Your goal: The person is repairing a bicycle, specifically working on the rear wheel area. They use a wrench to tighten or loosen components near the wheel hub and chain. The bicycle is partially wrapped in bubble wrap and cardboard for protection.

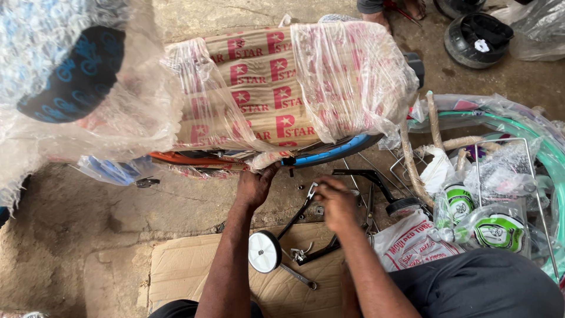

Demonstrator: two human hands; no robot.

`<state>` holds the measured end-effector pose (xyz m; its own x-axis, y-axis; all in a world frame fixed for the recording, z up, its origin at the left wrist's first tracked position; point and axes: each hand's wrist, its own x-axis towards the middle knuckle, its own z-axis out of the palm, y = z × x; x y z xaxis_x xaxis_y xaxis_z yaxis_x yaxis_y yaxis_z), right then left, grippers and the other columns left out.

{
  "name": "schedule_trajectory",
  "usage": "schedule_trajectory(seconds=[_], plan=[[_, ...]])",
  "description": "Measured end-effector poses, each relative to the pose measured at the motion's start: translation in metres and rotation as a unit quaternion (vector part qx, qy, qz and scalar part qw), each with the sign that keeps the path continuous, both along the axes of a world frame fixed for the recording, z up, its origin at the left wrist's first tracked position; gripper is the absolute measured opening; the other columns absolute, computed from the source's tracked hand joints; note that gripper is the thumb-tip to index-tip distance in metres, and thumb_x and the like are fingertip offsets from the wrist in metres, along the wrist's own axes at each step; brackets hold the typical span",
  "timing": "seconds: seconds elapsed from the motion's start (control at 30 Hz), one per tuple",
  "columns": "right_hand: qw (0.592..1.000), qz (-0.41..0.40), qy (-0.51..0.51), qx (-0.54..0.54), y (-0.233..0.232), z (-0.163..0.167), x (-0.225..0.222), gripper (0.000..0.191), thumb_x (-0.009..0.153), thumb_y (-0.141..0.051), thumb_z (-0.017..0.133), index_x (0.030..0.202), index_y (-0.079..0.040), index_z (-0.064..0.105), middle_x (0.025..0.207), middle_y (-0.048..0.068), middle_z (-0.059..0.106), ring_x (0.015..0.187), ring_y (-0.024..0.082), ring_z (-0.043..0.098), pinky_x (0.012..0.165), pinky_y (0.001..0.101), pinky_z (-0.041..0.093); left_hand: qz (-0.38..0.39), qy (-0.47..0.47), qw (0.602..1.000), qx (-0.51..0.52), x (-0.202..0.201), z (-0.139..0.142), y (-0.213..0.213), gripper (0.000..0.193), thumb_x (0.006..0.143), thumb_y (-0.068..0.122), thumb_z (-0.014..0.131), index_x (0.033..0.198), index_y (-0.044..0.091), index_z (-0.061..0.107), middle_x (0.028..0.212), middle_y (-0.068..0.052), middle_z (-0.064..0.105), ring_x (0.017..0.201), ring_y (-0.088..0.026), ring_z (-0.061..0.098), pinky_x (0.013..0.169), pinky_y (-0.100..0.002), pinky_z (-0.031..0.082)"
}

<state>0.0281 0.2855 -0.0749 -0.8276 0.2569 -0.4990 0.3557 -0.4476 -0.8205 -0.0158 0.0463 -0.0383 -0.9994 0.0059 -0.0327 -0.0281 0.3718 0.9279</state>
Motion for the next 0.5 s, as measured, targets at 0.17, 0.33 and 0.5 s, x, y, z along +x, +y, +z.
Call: schedule_trajectory(seconds=[0.17,0.33,0.5], plan=[[0.998,-0.010,-0.055,-0.032,-0.062,-0.013,-0.002,0.030,0.088,0.009,0.064,0.116,0.001,0.070,0.104,0.019,0.075,0.085,0.027,0.073,0.074,0.0378,0.063,0.011,-0.043,0.999,0.014,0.000,0.001,0.000,0.043,0.094,0.047,0.066,0.119,0.013,0.074,0.109,-0.014,0.078,0.105,-0.034,0.073,0.088,-0.044,0.054],[0.992,-0.038,-0.026,-0.120,-0.093,-0.005,-0.018,0.032,0.088,0.009,0.059,0.118,0.003,0.066,0.102,0.016,0.073,0.088,0.028,0.073,0.079,0.0405,0.064,0.010,-0.044,0.999,0.002,0.000,0.000,-0.003,0.042,0.095,0.047,0.066,0.118,0.013,0.075,0.109,-0.014,0.077,0.106,-0.034,0.072,0.088,-0.044,0.054],[0.985,-0.072,-0.013,-0.153,-0.105,0.010,-0.026,0.035,0.088,0.010,0.058,0.122,0.005,0.064,0.107,0.016,0.070,0.095,0.027,0.071,0.087,0.0404,0.063,0.002,-0.049,0.999,0.001,-0.001,-0.003,-0.003,0.043,0.094,0.048,0.065,0.118,0.014,0.075,0.111,-0.014,0.078,0.106,-0.034,0.073,0.089,-0.044,0.055]])
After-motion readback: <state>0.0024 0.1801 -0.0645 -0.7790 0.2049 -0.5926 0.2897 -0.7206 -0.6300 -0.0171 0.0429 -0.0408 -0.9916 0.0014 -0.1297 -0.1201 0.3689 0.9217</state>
